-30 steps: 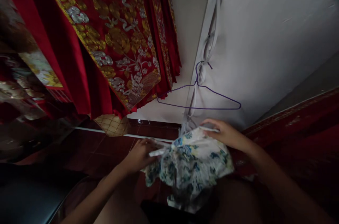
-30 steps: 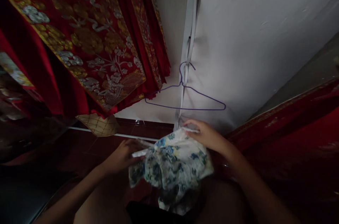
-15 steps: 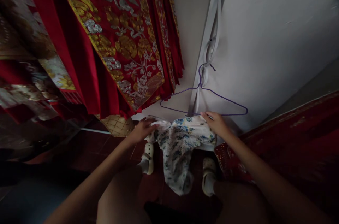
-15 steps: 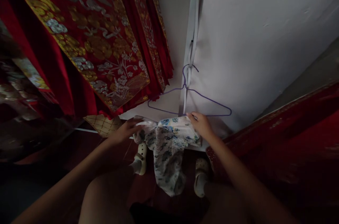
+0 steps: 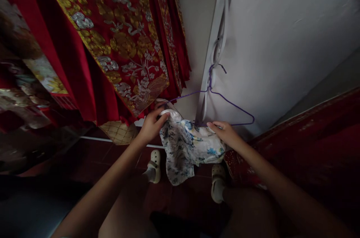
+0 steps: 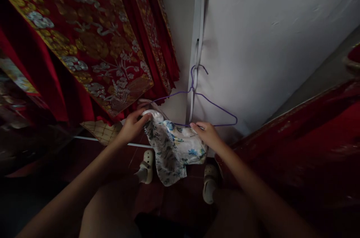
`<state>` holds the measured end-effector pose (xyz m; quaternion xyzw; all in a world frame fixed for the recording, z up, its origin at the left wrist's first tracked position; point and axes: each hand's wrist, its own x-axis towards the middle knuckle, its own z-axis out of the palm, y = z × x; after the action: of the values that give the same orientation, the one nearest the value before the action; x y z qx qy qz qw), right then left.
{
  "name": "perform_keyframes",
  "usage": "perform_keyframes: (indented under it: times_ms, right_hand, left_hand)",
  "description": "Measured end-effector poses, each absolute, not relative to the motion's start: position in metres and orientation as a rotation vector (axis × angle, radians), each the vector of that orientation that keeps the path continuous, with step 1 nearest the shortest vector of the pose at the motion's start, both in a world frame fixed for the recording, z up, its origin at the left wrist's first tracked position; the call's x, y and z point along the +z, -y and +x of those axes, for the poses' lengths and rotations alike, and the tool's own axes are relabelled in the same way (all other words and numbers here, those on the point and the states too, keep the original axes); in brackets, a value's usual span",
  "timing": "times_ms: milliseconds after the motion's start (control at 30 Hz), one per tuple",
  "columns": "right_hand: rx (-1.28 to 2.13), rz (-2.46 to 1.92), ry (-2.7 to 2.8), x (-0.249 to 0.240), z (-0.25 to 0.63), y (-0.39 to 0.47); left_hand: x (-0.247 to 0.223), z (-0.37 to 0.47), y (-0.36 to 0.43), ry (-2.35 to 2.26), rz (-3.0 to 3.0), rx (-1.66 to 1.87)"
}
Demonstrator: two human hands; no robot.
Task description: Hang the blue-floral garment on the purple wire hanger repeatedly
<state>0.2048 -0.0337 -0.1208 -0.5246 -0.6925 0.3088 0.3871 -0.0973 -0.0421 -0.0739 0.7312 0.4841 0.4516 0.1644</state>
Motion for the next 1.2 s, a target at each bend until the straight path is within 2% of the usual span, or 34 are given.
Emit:
perform_keyframes:
  times_ms: [300,533,767,900,1200]
  right_hand:
    - [0.838,-1.317,1.810,-0.119,0.201,0.035]
    - [0.730,-1.297,1.659,-0.108,0.221,0.059]
    - [0.324,-1.385,1.320,-0.106,0.281,0.062]
    - [0.292,-1.601,1.366,-0.098,0.306,0.043]
    - [0.256,-1.675,1.591,-0.073,0.315,0.064]
  left_hand:
    - [-0.037,-0.058,0.024,-1.257,2.663,1.211]
    - [-0.036,-0.045,0.001,-1.328,2.585,1.266]
    - [-0.031,-0.055,-0.002,-1.306,2.667,1.210]
    - [-0.028,-0.050,-0.001,-1.267,2.685,1.189]
    - [-0.048,-0.067,0.002,-1.516,2.375,1.228]
